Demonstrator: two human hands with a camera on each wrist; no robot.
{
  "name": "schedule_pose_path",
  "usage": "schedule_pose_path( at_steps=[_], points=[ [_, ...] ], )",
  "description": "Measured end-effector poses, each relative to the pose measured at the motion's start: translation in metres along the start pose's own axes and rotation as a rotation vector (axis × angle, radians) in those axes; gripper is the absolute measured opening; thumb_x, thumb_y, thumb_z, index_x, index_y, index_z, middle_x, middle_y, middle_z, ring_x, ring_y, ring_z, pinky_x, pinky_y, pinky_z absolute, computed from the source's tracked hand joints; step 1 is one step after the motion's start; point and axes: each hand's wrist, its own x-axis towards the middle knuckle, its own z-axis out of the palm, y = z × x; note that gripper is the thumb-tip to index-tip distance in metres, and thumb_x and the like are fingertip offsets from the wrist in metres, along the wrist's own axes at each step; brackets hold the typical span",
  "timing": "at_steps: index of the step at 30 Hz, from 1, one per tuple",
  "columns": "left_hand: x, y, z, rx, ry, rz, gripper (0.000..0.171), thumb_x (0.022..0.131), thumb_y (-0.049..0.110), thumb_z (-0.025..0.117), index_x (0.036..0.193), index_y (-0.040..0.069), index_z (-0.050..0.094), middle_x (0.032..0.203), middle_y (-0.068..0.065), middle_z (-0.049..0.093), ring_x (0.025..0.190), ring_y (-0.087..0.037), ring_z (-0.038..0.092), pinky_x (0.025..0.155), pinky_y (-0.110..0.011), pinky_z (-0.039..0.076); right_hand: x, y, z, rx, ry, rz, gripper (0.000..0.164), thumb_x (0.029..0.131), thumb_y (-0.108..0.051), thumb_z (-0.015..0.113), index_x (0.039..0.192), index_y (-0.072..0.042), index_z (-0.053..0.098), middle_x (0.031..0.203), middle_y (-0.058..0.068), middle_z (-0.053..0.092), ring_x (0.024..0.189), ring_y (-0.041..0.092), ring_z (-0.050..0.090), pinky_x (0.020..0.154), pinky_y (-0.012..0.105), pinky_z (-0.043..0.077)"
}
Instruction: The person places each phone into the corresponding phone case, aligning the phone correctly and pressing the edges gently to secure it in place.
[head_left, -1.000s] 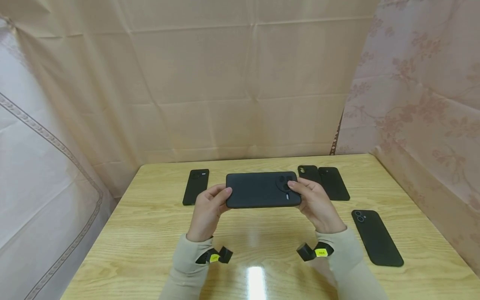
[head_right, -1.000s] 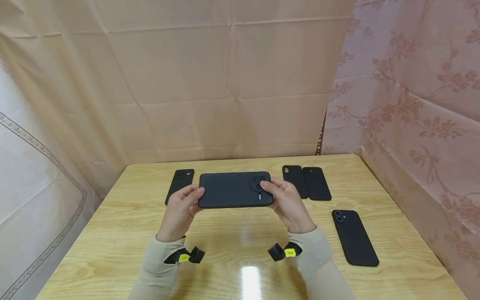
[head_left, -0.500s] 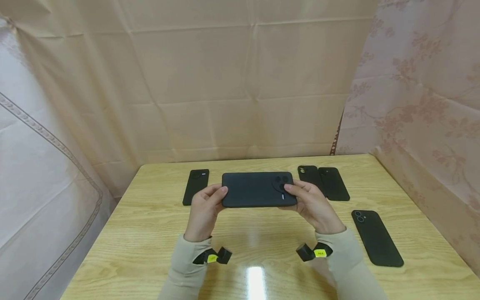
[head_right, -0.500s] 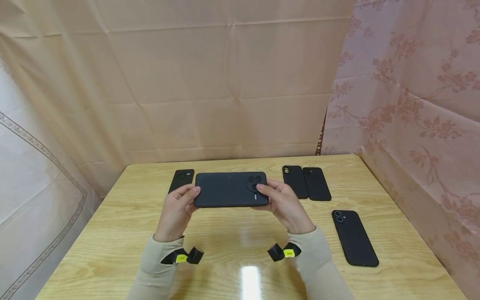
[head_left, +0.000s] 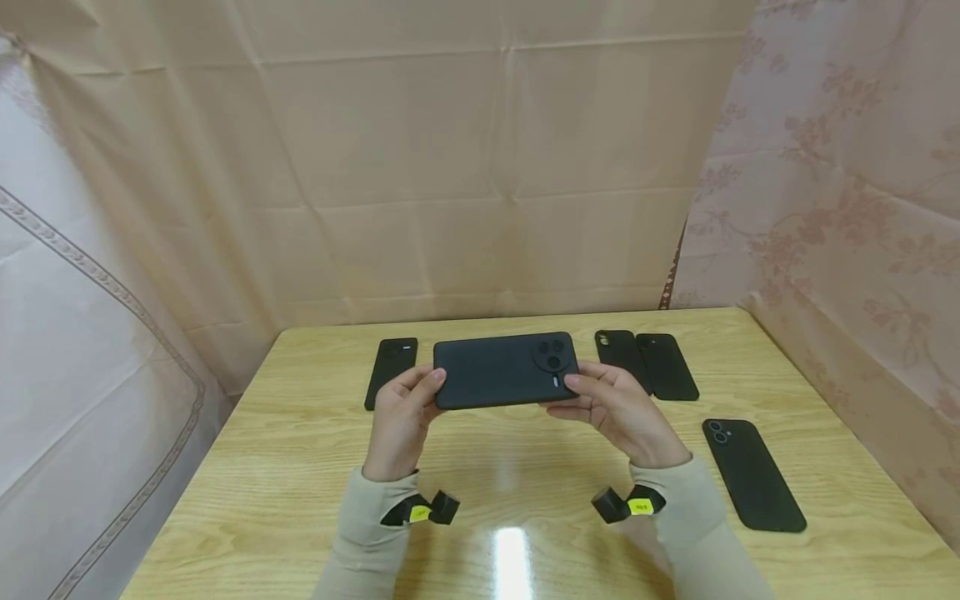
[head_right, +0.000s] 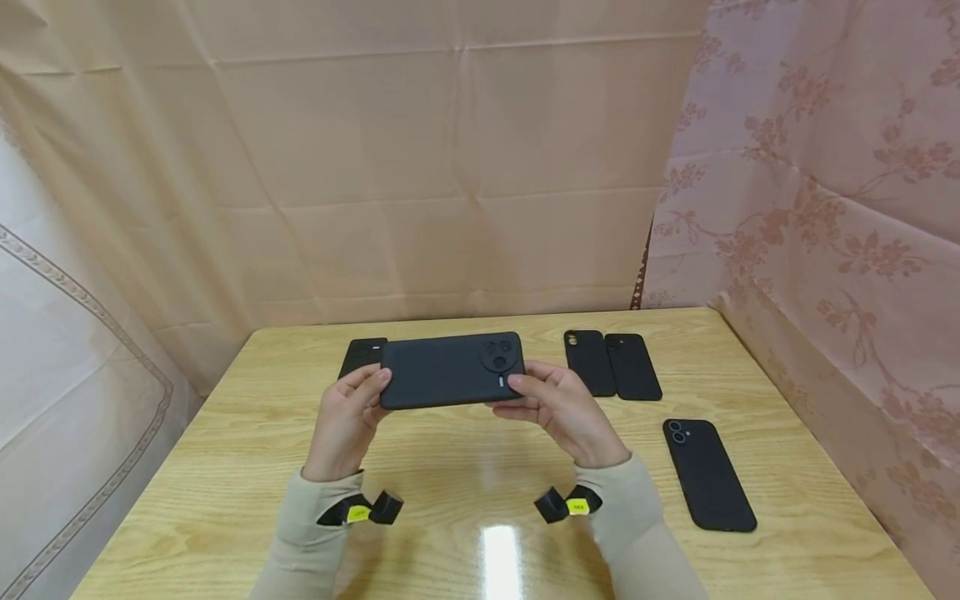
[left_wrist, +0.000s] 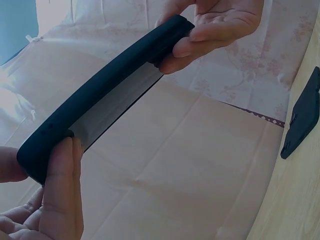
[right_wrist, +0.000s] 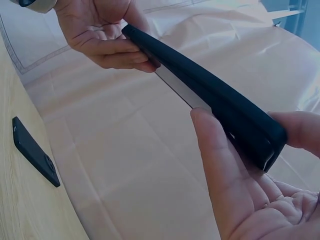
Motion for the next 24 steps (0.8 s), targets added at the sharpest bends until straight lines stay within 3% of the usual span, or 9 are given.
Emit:
schedule_pose_path(
  at_steps=[11,24],
  points=[
    [0.0005,-0.0017,0.0003,0.01,0.0,0.006,0.009,0.094,0.006,0.063,0.092,0.008,0.072,0.077,0.0,0.07,0.068,-0.009,0.068,0.068,-0.024,0.058,-0.0009,-0.0015,-0.0015,-0.049,0.006,0.018,0.026,0.101,-0.006,0.051,0.125,-0.006,0.061,0.117,0.001,0.071,0.099,0.018,0.072,0.091,0.039,0.056],
    [0.0016,-0.0036,0.0012,0.02,0.008,0.004,0.006,0.092,0.007,0.066,0.094,0.005,0.071,0.079,0.0,0.07,0.068,-0.01,0.067,0.068,-0.026,0.057,-0.0022,0.0002,-0.0039,-0.08,0.008,0.025,0.038,0.101,-0.006,0.051,0.136,0.007,0.048,0.121,0.001,0.069,0.104,0.019,0.071,0.093,0.039,0.054]
  ],
)
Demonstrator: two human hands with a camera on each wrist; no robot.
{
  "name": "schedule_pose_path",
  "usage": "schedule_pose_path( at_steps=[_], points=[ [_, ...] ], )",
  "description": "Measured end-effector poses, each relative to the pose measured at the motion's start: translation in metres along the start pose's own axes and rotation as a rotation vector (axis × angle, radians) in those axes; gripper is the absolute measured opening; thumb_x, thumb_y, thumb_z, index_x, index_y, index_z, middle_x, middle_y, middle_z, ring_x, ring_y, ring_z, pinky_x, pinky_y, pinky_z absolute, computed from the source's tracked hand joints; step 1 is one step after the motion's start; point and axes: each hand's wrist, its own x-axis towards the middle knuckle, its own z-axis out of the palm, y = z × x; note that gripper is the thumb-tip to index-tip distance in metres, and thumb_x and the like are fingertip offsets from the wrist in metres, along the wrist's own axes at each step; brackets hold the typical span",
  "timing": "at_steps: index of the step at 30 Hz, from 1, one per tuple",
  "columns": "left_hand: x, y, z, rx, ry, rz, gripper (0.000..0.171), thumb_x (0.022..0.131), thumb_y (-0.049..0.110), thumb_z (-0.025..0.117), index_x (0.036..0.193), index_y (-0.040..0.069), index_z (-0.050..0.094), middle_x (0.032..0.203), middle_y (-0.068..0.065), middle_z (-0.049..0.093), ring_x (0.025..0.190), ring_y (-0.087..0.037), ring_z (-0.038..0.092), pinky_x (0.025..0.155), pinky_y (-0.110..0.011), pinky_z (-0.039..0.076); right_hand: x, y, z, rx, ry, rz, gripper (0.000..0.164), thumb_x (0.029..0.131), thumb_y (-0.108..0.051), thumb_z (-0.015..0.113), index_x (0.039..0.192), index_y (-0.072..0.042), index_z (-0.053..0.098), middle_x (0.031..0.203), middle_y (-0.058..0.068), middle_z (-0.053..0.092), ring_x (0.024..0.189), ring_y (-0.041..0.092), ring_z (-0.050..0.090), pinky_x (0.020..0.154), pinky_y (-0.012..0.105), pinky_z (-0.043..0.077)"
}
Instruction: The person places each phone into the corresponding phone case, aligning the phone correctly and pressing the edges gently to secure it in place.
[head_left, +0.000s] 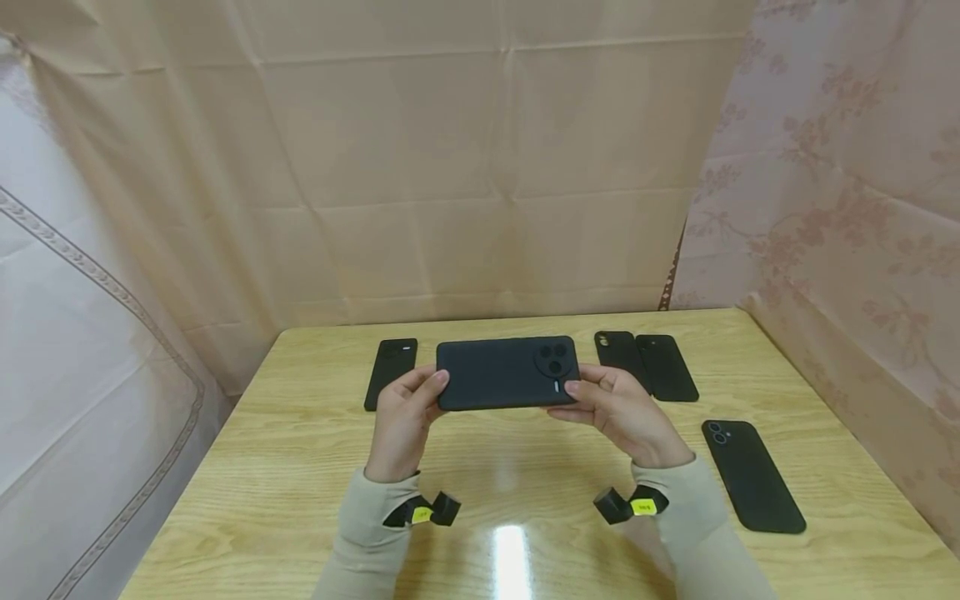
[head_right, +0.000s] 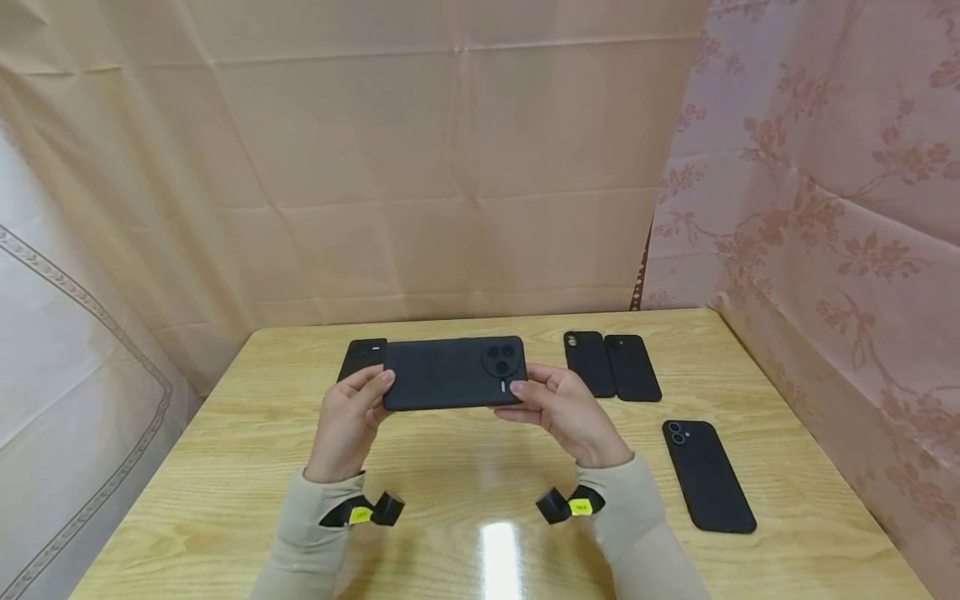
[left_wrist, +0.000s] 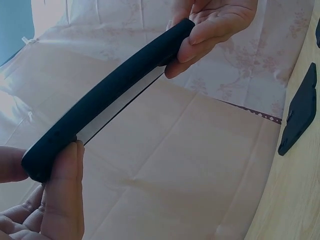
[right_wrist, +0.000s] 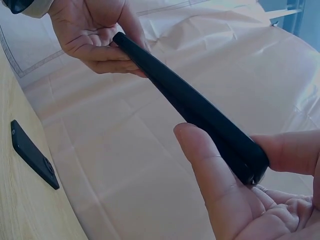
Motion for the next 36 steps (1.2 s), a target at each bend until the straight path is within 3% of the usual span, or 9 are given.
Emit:
schedule_pose_path(
  at_steps=[15,25,36],
  points=[
    [-0.0008,0.0,0.0004,-0.001,0.0,0.001,0.008,0.093,0.006,0.064,0.097,0.002,0.07,0.079,-0.001,0.07,0.067,-0.01,0.067,0.068,-0.025,0.058,0.0004,0.0004,0.0006,-0.056,0.022,0.014,0.049,0.101,-0.008,0.053,0.14,0.016,0.037,0.122,-0.001,0.069,0.106,0.018,0.07,0.092,0.038,0.054],
    [-0.0007,-0.0019,-0.0001,-0.002,-0.003,-0.004,0.01,0.093,0.007,0.064,0.099,0.0,0.069,0.08,-0.001,0.07,0.07,-0.01,0.068,0.069,-0.025,0.058,0.0006,0.0004,0.0008,-0.021,0.022,-0.013,0.039,0.101,-0.007,0.051,0.135,0.011,0.045,0.116,0.002,0.071,0.101,0.018,0.071,0.089,0.034,0.055],
    [-0.0012,-0.003,0.0035,-0.013,0.0,-0.029,0.007,0.093,0.007,0.063,0.096,0.003,0.069,0.079,0.0,0.068,0.071,-0.009,0.068,0.07,-0.025,0.058,0.0026,0.0004,0.0023,0.023,0.077,-0.028,0.021,0.101,-0.008,0.051,0.118,-0.011,0.063,0.109,-0.002,0.073,0.094,0.013,0.073,0.087,0.032,0.057]
  ],
)
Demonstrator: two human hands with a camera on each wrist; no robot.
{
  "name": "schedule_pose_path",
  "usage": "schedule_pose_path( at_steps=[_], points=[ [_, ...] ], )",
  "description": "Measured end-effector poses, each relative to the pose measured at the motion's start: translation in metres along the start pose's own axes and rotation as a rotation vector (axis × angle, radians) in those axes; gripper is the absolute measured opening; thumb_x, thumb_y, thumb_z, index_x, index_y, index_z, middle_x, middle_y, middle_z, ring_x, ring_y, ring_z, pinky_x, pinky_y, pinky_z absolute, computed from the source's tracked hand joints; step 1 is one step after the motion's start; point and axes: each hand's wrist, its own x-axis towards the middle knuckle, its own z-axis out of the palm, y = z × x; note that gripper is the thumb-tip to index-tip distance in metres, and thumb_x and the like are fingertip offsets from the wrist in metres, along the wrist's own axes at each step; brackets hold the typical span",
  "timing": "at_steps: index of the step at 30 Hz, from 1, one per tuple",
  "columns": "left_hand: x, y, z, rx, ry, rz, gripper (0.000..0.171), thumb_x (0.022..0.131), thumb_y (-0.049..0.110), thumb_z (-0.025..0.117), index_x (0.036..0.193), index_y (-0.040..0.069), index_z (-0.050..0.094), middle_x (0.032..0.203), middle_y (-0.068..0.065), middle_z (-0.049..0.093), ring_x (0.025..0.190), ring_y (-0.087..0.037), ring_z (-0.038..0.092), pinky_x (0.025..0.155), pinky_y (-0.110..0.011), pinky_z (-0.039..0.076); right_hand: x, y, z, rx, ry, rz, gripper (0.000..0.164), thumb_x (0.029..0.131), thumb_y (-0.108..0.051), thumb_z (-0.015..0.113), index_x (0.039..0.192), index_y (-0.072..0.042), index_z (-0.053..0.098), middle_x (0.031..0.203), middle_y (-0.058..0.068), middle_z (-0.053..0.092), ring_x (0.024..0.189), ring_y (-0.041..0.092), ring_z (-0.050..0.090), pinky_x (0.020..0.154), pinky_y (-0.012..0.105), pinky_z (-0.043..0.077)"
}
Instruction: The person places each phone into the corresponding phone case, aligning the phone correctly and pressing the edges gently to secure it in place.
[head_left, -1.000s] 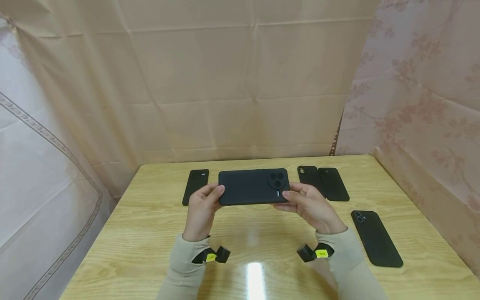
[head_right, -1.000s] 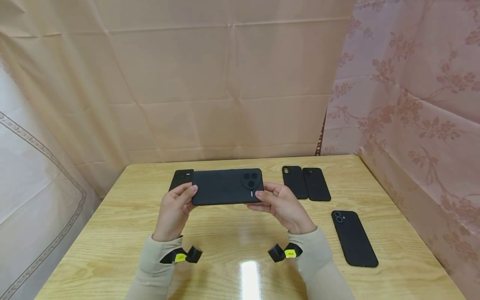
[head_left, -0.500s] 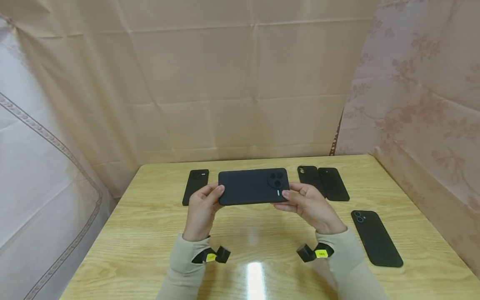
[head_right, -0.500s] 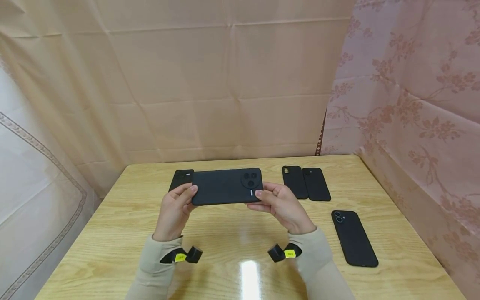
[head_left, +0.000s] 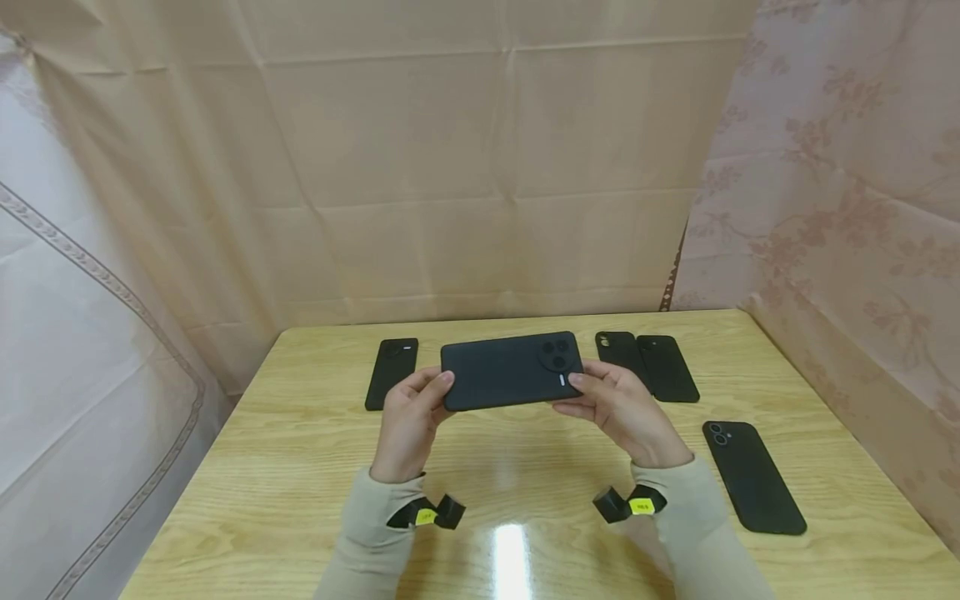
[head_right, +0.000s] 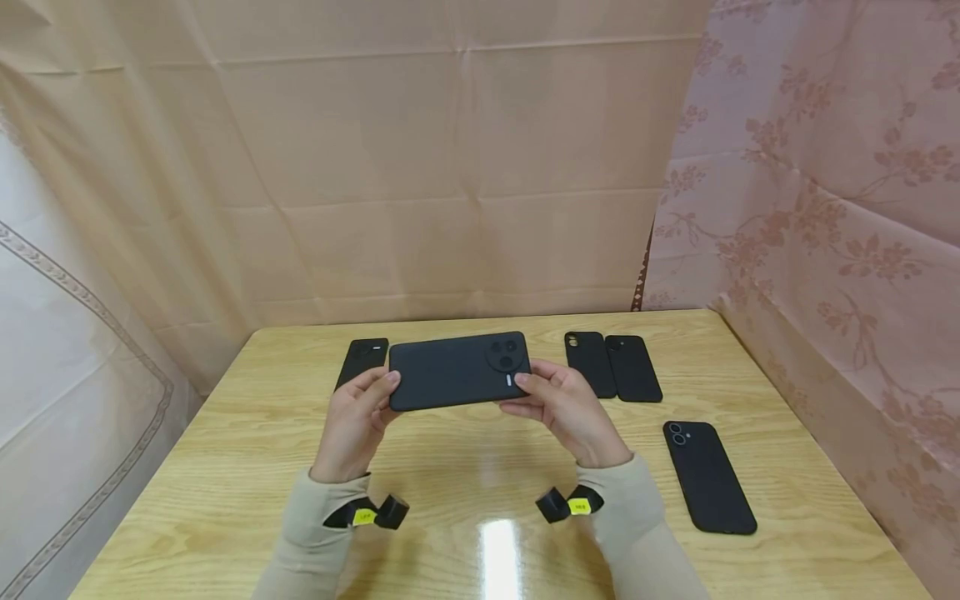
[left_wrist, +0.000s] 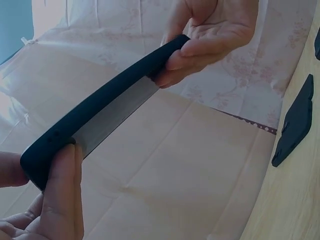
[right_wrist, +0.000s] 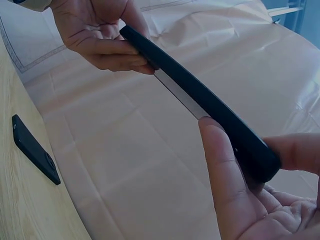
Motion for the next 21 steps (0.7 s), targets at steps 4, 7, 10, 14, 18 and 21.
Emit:
schedule_pose_path(
  at_steps=[4,7,10,14,18,21],
  points=[
    [-0.001,0.0,0.002,0.012,0.012,-0.009,0.011,0.094,0.007,0.062,0.1,-0.001,0.068,0.081,0.0,0.068,0.072,-0.01,0.068,0.071,-0.026,0.058,0.001,0.0,0.002,0.049,0.026,0.003,0.021,0.101,-0.008,0.052,0.115,-0.015,0.065,0.107,-0.002,0.074,0.093,0.013,0.073,0.086,0.032,0.058],
    [-0.002,0.001,0.003,0.015,0.013,-0.004,0.014,0.094,0.007,0.062,0.103,-0.003,0.066,0.082,-0.001,0.068,0.073,-0.009,0.069,0.071,-0.025,0.058,0.003,0.002,0.003,0.083,0.028,-0.011,0.021,0.101,-0.008,0.051,0.113,-0.015,0.067,0.105,-0.002,0.075,0.092,0.013,0.073,0.086,0.032,0.058],
    [-0.003,0.001,0.004,0.004,0.01,0.004,0.016,0.094,0.007,0.063,0.104,-0.005,0.065,0.083,0.0,0.067,0.073,-0.009,0.069,0.072,-0.025,0.058,0.004,0.004,0.005,0.114,0.042,-0.015,0.021,0.101,-0.009,0.051,0.111,-0.015,0.068,0.102,-0.002,0.075,0.091,0.014,0.073,0.087,0.033,0.058],
    [-0.003,-0.002,0.006,-0.018,0.017,0.009,0.014,0.094,0.006,0.062,0.103,-0.005,0.064,0.083,-0.001,0.067,0.074,-0.01,0.069,0.072,-0.025,0.059,0.006,0.007,0.01,0.14,0.09,0.007,0.017,0.101,-0.014,0.053,0.114,-0.015,0.065,0.102,-0.001,0.075,0.092,0.015,0.073,0.088,0.033,0.057],
    [-0.002,-0.004,0.007,-0.033,0.028,0.005,0.012,0.094,0.006,0.062,0.101,-0.004,0.064,0.083,0.0,0.066,0.074,-0.009,0.069,0.072,-0.025,0.059,0.009,0.012,0.017,0.134,0.114,0.038,0.016,0.101,-0.019,0.055,0.115,-0.013,0.062,0.103,0.0,0.075,0.096,0.017,0.073,0.09,0.033,0.057],
    [-0.002,-0.005,0.008,-0.04,0.032,0.001,0.013,0.094,0.006,0.062,0.102,-0.004,0.064,0.084,0.0,0.066,0.075,-0.009,0.069,0.073,-0.024,0.059,0.011,0.017,0.023,0.128,0.087,0.058,0.017,0.101,-0.02,0.055,0.116,-0.013,0.061,0.105,0.0,0.075,0.099,0.018,0.072,0.091,0.034,0.056]
  ],
)
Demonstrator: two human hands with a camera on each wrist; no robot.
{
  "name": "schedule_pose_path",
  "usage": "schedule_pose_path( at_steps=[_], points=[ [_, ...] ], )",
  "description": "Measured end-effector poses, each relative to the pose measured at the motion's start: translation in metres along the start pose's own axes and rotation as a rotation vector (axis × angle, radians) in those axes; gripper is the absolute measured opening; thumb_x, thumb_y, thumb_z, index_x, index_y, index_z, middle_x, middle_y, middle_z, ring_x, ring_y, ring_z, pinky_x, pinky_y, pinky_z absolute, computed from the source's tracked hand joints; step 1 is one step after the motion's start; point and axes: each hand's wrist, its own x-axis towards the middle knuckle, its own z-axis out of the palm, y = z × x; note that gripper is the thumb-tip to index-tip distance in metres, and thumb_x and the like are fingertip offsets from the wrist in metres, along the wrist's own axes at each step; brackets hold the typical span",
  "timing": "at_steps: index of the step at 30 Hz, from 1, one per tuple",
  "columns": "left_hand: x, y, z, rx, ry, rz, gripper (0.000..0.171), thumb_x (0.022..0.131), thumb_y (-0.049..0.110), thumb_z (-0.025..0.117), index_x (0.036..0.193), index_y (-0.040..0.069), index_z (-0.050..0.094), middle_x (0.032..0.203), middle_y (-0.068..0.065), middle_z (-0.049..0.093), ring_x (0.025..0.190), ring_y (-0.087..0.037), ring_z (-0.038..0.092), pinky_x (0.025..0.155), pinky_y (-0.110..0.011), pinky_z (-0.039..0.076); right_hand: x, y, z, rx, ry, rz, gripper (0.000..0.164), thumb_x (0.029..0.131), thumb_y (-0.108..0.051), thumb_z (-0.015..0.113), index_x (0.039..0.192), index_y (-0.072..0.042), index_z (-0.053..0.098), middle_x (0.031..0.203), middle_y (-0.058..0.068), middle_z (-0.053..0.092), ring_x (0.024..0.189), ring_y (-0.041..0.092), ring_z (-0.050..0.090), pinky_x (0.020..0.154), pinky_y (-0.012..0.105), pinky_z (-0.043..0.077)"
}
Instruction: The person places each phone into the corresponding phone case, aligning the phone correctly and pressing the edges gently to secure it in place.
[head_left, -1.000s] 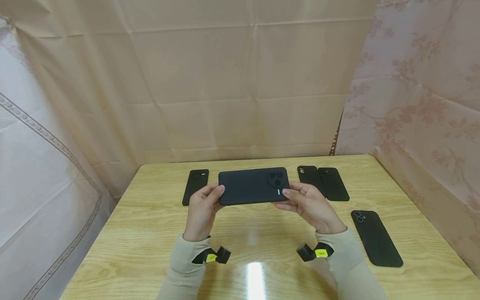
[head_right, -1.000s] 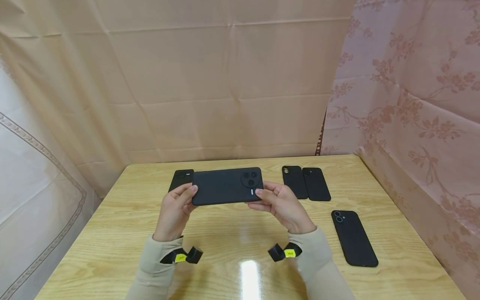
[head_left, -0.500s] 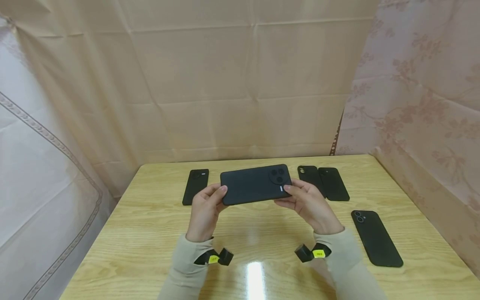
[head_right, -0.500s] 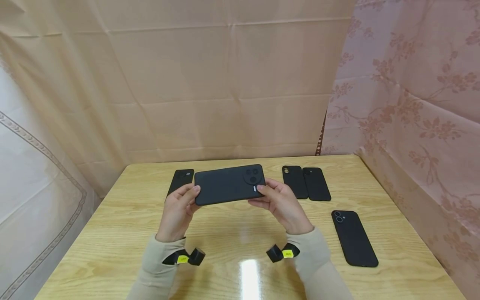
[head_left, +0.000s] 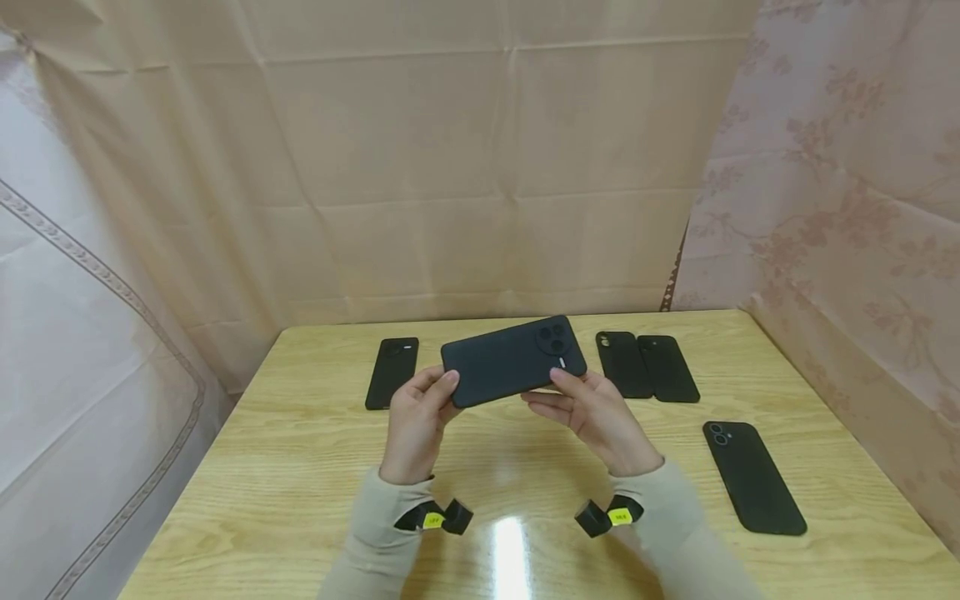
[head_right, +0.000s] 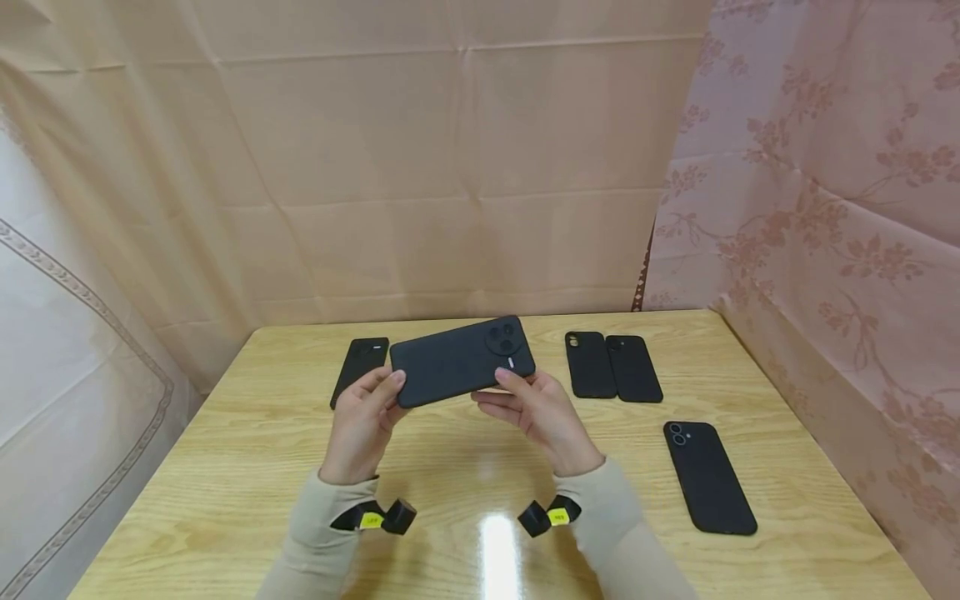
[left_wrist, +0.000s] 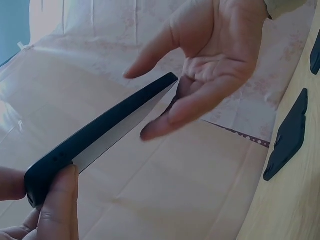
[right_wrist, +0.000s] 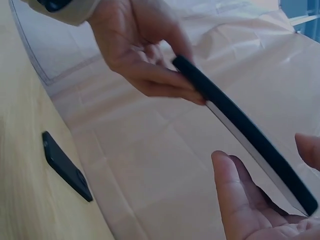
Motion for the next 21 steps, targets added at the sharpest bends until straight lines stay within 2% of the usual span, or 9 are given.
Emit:
schedule_pose_path(
  at_steps=[4,13,21],
  points=[
    [-0.001,-0.002,0.002,0.001,0.0,-0.002,0.017,0.095,0.006,0.062,0.106,-0.006,0.063,0.085,0.001,0.067,0.076,-0.009,0.069,0.073,-0.024,0.059,0.001,0.007,0.006,-0.003,-0.01,0.013,0.022,0.1,-0.019,0.057,0.121,-0.014,0.059,0.106,-0.002,0.075,0.1,0.017,0.072,0.092,0.034,0.055],
    [-0.001,-0.009,0.007,-0.039,0.006,0.004,0.014,0.095,0.005,0.061,0.105,-0.005,0.062,0.085,-0.001,0.067,0.076,-0.009,0.069,0.073,-0.023,0.059,0.002,0.014,0.019,-0.001,0.091,0.012,0.044,0.099,-0.017,0.059,0.136,0.001,0.046,0.105,-0.003,0.074,0.1,0.015,0.072,0.092,0.033,0.055],
    [-0.003,-0.015,0.013,-0.055,-0.018,-0.009,0.019,0.095,0.004,0.06,0.111,-0.007,0.06,0.09,-0.001,0.068,0.082,-0.01,0.07,0.074,-0.023,0.059,0.001,0.016,0.022,0.103,0.174,-0.071,0.039,0.1,-0.01,0.055,0.135,0.004,0.045,0.104,-0.001,0.074,0.099,0.011,0.071,0.091,0.029,0.055]
  ],
)
